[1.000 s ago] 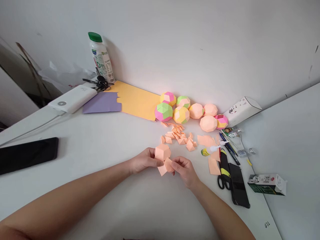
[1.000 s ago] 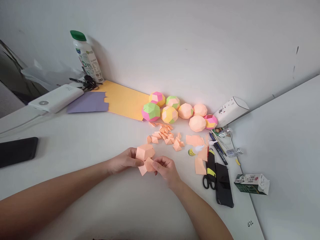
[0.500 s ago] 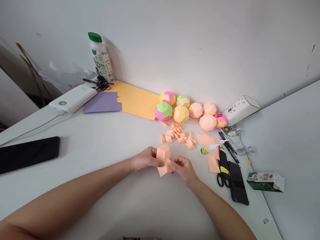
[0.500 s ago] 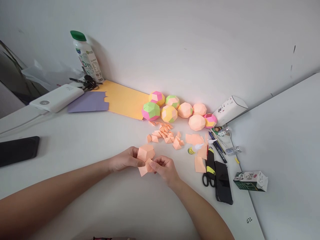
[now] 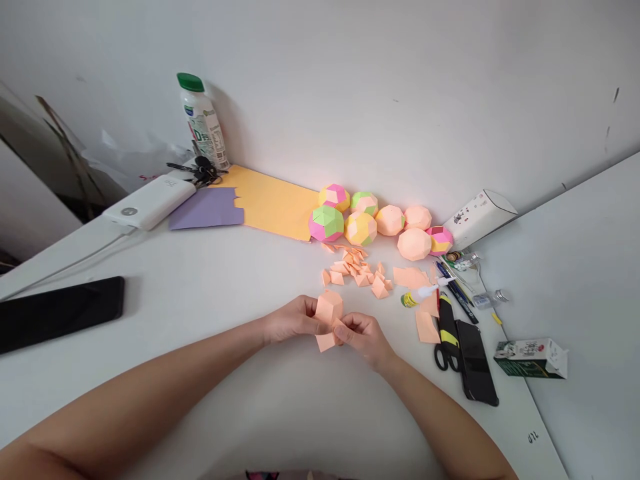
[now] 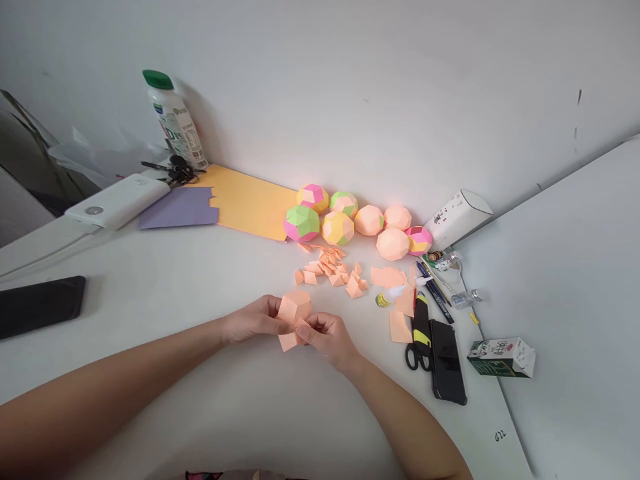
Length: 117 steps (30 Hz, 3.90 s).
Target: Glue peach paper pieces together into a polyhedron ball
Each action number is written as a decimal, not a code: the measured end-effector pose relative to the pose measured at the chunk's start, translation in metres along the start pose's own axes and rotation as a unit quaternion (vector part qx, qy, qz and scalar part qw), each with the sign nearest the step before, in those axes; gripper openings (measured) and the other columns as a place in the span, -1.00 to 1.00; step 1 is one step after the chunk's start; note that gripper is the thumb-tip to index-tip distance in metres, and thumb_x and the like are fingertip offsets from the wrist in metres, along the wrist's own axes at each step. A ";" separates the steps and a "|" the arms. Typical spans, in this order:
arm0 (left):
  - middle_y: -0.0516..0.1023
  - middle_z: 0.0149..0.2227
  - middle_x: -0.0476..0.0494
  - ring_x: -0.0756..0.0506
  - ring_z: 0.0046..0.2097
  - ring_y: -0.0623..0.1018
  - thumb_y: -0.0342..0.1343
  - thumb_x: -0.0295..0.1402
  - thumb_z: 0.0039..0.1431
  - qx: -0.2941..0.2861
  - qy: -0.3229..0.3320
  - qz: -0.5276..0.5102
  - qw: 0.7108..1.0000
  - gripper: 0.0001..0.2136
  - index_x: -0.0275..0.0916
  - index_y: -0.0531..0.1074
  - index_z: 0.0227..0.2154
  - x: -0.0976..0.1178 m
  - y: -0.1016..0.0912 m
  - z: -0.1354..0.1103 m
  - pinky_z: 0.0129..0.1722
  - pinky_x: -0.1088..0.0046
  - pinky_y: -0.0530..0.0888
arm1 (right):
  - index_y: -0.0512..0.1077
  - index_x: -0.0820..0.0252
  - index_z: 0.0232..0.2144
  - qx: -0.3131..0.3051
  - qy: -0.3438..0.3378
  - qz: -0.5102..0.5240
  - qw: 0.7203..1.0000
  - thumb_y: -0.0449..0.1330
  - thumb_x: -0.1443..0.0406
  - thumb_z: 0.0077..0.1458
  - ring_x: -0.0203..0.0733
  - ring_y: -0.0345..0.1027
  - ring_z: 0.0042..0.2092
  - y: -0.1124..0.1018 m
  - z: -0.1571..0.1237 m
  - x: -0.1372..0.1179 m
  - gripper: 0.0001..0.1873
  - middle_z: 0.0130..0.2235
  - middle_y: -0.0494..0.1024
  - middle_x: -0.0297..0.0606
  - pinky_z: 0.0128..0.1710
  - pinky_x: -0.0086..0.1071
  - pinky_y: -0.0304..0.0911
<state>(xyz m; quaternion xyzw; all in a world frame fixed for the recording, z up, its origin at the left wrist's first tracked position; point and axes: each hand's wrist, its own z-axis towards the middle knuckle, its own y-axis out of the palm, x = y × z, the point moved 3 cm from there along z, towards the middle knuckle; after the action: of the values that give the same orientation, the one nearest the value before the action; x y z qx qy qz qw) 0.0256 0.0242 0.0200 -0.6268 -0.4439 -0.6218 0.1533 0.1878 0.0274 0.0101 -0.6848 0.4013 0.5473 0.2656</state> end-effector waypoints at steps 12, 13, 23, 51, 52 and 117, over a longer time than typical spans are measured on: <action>0.55 -0.40 -0.04 -0.07 -0.30 0.49 0.21 -0.34 -0.05 0.022 -0.010 0.000 1.000 -0.89 -0.25 0.55 -0.44 -0.004 -0.002 0.001 -0.24 0.43 0.38 | 0.43 0.24 -0.54 0.002 0.014 -0.013 1.000 0.26 0.13 -0.06 -0.33 0.26 -0.46 -0.001 0.000 0.001 -0.73 -0.52 0.41 -0.35 -0.44 -0.42 0.18; 0.55 -0.40 -0.04 -0.08 -0.30 0.49 0.21 -0.34 -0.06 0.022 -0.011 0.001 1.000 -0.88 -0.25 0.55 -0.44 -0.004 -0.001 0.001 -0.24 0.42 0.38 | 0.43 0.24 -0.54 0.002 0.014 -0.012 1.000 0.26 0.13 -0.06 -0.32 0.26 -0.46 -0.001 0.000 0.001 -0.73 -0.52 0.41 -0.35 -0.44 -0.42 0.18; 0.50 -0.38 -0.06 -0.09 -0.27 0.47 0.18 -0.27 0.00 0.024 0.015 0.008 1.000 -0.84 -0.26 0.51 -0.40 0.001 0.003 0.001 -0.23 0.40 0.37 | 0.39 0.22 -0.58 0.043 -0.003 0.015 0.999 0.27 0.12 -0.09 -0.32 0.21 -0.46 0.000 -0.002 0.003 -0.71 -0.54 0.35 -0.37 -0.42 -0.41 0.19; 0.46 -0.46 -0.02 -0.03 -0.39 0.41 0.27 -0.33 -0.13 0.120 0.039 -0.097 0.987 -0.84 -0.27 0.47 -0.47 -0.006 0.001 0.000 -0.30 0.43 0.34 | 0.38 0.18 -0.44 0.116 -0.091 -0.108 0.983 -0.01 0.04 0.14 -0.24 0.24 -0.43 -0.009 -0.008 -0.011 -0.63 -0.50 0.33 -0.32 -0.37 -0.35 0.19; 0.45 -0.45 -0.02 -0.02 -0.39 0.40 0.27 -0.33 -0.13 0.120 0.040 -0.105 0.986 -0.83 -0.26 0.47 -0.44 -0.005 0.001 0.000 -0.31 0.43 0.33 | 0.38 0.18 -0.45 0.159 -0.104 -0.138 0.972 -0.01 0.06 0.15 -0.25 0.24 -0.45 -0.017 -0.010 -0.015 -0.64 -0.52 0.32 -0.32 -0.40 -0.36 0.18; 0.52 -0.44 -0.10 -0.07 -0.37 0.46 0.17 -0.50 -0.13 0.046 0.038 -0.158 0.986 -0.86 -0.33 0.52 -0.42 -0.006 -0.001 0.000 -0.29 0.38 0.36 | 0.28 0.15 -0.05 0.103 -0.270 -0.474 0.832 0.05 0.29 0.12 -0.19 0.34 -0.29 -0.004 -0.046 -0.031 -0.69 -0.23 0.40 -0.16 -0.33 -0.32 0.34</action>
<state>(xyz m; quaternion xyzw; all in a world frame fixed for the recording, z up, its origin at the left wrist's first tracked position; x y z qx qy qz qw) 0.0258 0.0222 0.0137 -0.5167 -0.5591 -0.6408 0.0986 0.2133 0.0005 0.0520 -0.5845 -0.0065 0.4731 0.6592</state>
